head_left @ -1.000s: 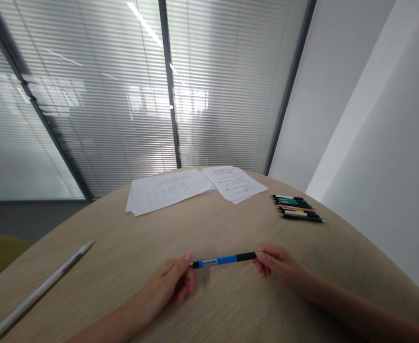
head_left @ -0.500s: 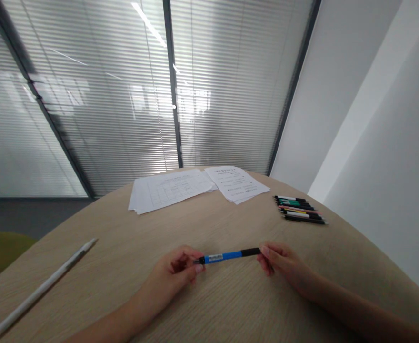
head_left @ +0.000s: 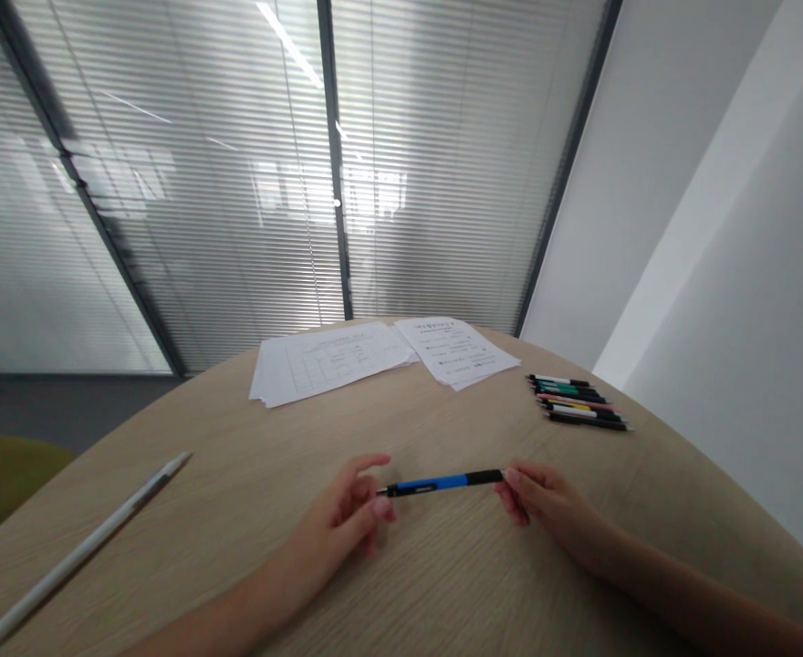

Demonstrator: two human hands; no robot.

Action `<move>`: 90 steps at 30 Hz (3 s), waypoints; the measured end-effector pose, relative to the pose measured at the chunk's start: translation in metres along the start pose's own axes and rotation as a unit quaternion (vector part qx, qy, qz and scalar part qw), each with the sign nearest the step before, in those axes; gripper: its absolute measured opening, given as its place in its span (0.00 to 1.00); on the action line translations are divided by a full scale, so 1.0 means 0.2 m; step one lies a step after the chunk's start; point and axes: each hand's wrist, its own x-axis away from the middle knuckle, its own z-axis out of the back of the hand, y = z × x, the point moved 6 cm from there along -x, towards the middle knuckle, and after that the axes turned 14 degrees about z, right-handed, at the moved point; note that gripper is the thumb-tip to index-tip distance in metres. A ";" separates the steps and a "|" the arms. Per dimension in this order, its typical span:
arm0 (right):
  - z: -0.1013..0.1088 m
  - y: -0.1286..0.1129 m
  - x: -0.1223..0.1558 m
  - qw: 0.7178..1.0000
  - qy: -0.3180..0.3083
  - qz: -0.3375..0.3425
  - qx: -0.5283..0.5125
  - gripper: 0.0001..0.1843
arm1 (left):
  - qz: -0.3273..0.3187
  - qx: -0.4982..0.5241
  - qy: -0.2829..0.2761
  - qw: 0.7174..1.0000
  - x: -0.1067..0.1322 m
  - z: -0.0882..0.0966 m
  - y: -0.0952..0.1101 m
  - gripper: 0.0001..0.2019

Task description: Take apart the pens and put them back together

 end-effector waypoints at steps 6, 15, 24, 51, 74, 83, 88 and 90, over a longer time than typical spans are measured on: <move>-0.02 -0.02 0.00 1.000 -0.016 0.001 0.018 0.25 | -0.002 -0.045 -0.007 0.999 -0.02 -0.01 -0.01 0.10; -0.03 -0.01 0.00 0.998 -0.052 0.034 0.033 0.25 | 0.055 -0.096 -0.012 0.994 0.01 -0.01 0.00 0.26; -0.01 -0.03 0.00 0.998 -0.032 0.020 0.048 0.26 | 0.001 0.022 -0.008 1.000 -0.05 0.01 -0.05 0.11; -0.03 0.01 0.00 0.992 -0.084 0.064 0.065 0.25 | 0.040 -0.053 0.005 0.998 0.00 0.01 0.00 0.21; -0.04 -0.02 0.01 0.995 -0.068 0.051 0.058 0.23 | 0.055 0.011 0.018 0.998 -0.01 0.01 -0.01 0.17; -0.01 0.01 0.01 0.995 -0.045 0.063 0.066 0.21 | 0.040 0.099 0.089 0.990 0.00 0.07 0.04 0.10; 0.00 0.02 0.01 0.996 -0.010 0.046 0.070 0.21 | 0.055 0.191 0.077 0.977 -0.02 0.09 0.01 0.09; 0.00 0.02 0.01 0.997 -0.004 0.043 0.067 0.22 | 0.052 0.217 0.082 0.971 -0.03 0.10 0.01 0.08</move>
